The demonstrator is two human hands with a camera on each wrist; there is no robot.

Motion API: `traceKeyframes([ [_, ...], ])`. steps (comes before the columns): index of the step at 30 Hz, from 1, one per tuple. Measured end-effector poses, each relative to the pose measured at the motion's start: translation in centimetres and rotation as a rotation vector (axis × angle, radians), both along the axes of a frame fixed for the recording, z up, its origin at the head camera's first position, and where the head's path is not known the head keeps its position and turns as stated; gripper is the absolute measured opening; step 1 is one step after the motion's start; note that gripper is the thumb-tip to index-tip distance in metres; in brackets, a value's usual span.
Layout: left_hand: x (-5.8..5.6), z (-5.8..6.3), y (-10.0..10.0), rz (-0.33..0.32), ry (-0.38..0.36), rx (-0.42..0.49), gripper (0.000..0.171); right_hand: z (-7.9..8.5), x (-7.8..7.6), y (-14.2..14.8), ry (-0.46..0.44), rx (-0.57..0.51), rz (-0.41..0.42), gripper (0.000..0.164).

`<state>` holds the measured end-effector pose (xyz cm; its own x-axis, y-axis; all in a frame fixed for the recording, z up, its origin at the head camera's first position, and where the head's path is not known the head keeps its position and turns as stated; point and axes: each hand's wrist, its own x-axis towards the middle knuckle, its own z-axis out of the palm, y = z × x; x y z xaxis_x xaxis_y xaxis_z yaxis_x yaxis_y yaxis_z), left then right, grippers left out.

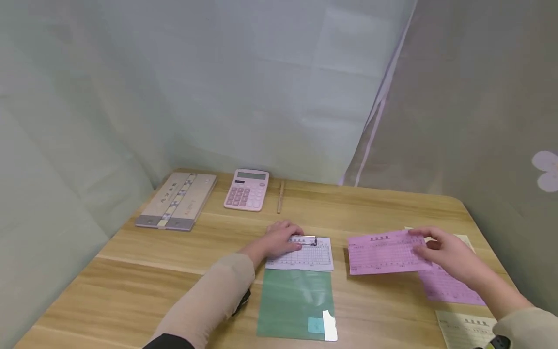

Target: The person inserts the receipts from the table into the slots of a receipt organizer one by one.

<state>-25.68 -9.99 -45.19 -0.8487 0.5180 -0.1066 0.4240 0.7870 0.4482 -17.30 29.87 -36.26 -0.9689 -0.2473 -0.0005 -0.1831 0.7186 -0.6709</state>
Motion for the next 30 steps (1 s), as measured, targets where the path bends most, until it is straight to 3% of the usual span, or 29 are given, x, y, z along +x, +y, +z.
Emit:
traceKeyframes([
  [6,0.0,-0.4,0.2,0.003,0.001,0.011,0.038,-0.5,-0.2,-1.8,-0.023,-0.099,0.029,0.045],
  [14,-0.1,-0.2,0.1,-0.005,-0.004,0.017,0.040,-2.5,-1.9,-5.9,-0.096,-0.194,0.108,0.042],
  [19,-0.1,-0.1,0.1,-0.005,-0.008,0.009,0.041,-3.7,-2.7,-8.2,-0.163,-0.202,0.132,0.040],
  [30,-0.1,0.1,0.1,-0.016,-0.006,0.020,0.041,-6.1,-3.3,-11.5,-0.185,-0.220,0.235,0.034],
])
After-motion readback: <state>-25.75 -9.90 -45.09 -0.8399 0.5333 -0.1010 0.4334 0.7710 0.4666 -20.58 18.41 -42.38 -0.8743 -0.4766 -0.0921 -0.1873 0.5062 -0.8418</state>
